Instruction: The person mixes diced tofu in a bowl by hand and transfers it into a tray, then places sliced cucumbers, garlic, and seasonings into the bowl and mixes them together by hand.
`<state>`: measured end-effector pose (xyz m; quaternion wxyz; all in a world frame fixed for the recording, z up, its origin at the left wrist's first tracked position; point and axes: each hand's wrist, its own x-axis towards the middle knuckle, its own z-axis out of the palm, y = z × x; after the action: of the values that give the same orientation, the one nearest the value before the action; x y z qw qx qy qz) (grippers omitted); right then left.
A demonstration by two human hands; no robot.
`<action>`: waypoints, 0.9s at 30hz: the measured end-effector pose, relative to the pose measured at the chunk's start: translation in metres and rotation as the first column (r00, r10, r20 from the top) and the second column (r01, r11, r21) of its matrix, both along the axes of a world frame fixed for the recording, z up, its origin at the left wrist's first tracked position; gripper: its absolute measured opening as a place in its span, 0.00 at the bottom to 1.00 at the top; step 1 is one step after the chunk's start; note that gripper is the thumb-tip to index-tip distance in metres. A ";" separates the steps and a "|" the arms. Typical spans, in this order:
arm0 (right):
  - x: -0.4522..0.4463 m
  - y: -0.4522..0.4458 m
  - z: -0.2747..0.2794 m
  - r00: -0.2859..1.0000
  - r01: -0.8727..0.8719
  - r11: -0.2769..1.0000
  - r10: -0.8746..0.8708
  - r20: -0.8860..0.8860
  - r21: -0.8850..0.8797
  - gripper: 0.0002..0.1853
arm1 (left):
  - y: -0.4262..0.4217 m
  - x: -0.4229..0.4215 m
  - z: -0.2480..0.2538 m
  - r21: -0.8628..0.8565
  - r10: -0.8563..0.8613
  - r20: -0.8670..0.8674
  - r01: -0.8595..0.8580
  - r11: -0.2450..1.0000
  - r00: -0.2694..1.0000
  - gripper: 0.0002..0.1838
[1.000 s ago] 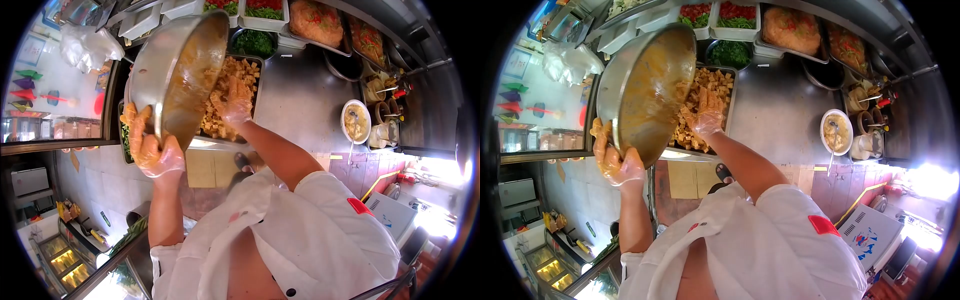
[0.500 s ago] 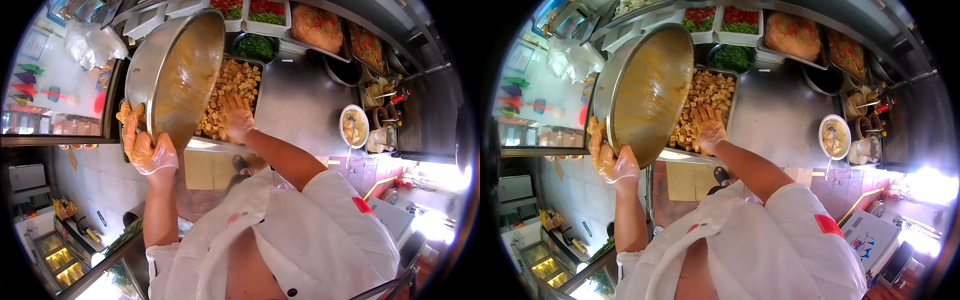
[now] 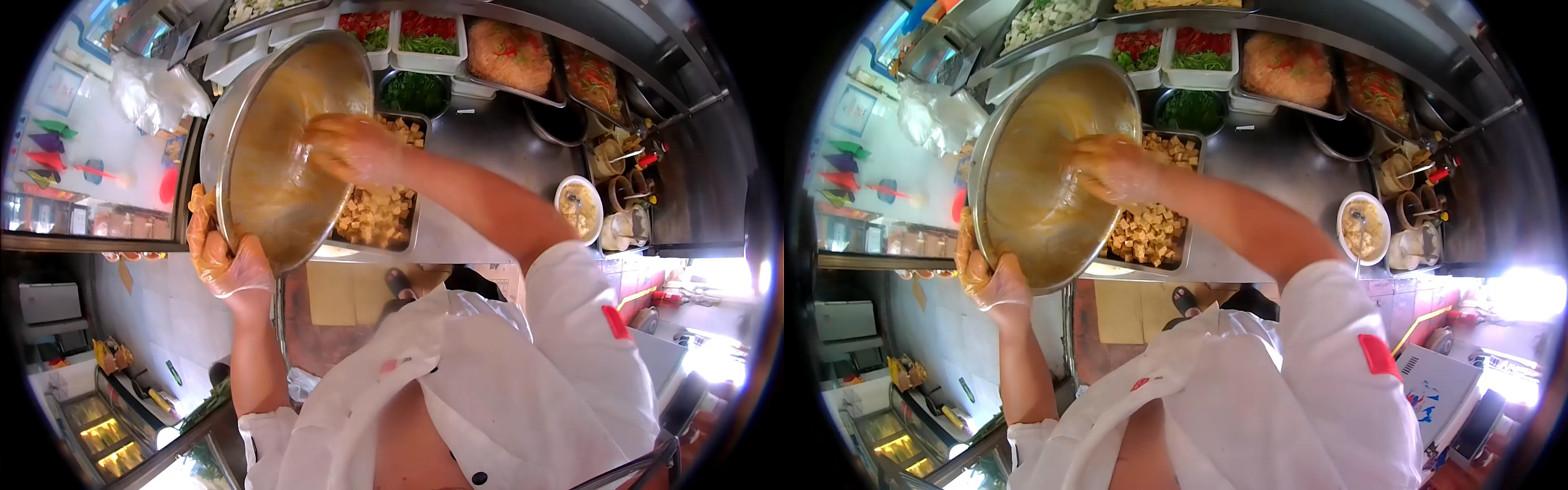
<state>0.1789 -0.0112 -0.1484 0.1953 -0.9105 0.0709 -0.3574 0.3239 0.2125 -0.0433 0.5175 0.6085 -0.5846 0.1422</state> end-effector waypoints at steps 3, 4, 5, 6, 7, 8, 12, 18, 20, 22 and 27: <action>0.049 -0.013 0.065 0.931 -0.359 0.870 0.359 -0.065 -0.338 0.19 | -0.008 0.007 -0.003 -0.045 -0.022 -0.040 0.020 0.999 0.999 0.06; 0.064 -0.010 0.088 0.901 -0.430 0.820 0.420 -0.113 -0.378 0.19 | -0.009 0.005 0.002 -0.007 -0.016 -0.041 0.016 1.000 0.999 0.06; 0.071 -0.011 0.102 0.885 -0.463 0.794 0.438 -0.158 -0.392 0.20 | -0.011 0.004 0.007 0.031 -0.011 -0.041 0.013 0.999 0.999 0.07; 0.078 -0.012 0.119 0.877 -0.480 0.785 0.426 -0.220 -0.393 0.20 | -0.013 0.004 0.008 0.025 -0.019 -0.054 0.020 0.999 0.998 0.07; 0.083 -0.019 0.129 0.877 -0.476 0.794 0.394 -0.275 -0.378 0.21 | -0.014 0.004 0.010 0.018 -0.026 -0.048 0.027 0.999 0.998 0.07; 0.082 -0.028 0.136 0.879 -0.456 0.817 0.351 -0.322 -0.353 0.21 | -0.014 0.005 0.012 0.041 -0.020 -0.082 0.024 0.999 0.996 0.07; 0.076 -0.120 0.062 0.927 -0.120 0.990 0.085 -0.366 -0.074 0.23 | -0.010 0.009 0.021 0.085 0.030 -0.148 -0.017 0.996 0.988 0.09; 0.032 -0.049 -0.052 0.929 0.132 0.963 -0.038 -0.369 0.234 0.21 | -0.017 0.016 0.027 0.036 -0.011 -0.231 0.020 0.999 0.973 0.19; 0.046 -0.014 -0.013 0.932 0.086 0.934 0.047 -0.360 0.345 0.17 | -0.020 0.017 0.024 0.041 0.044 -0.239 -0.035 0.999 0.970 0.21; 0.096 -0.033 -0.003 0.969 -0.104 0.995 0.103 -0.225 0.004 0.18 | -0.023 0.016 0.022 0.107 0.100 -0.190 -0.081 0.991 0.977 0.22; 0.069 -0.045 0.170 0.772 -0.368 0.920 0.220 -0.596 -0.137 0.20 | -0.029 0.009 0.016 0.111 0.062 -0.289 -0.031 0.993 0.955 0.22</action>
<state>0.2483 -0.0564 0.0218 0.1048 -0.9917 -0.0632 -0.0399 0.3332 0.1831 -0.0268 0.5618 0.6627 -0.4941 0.0322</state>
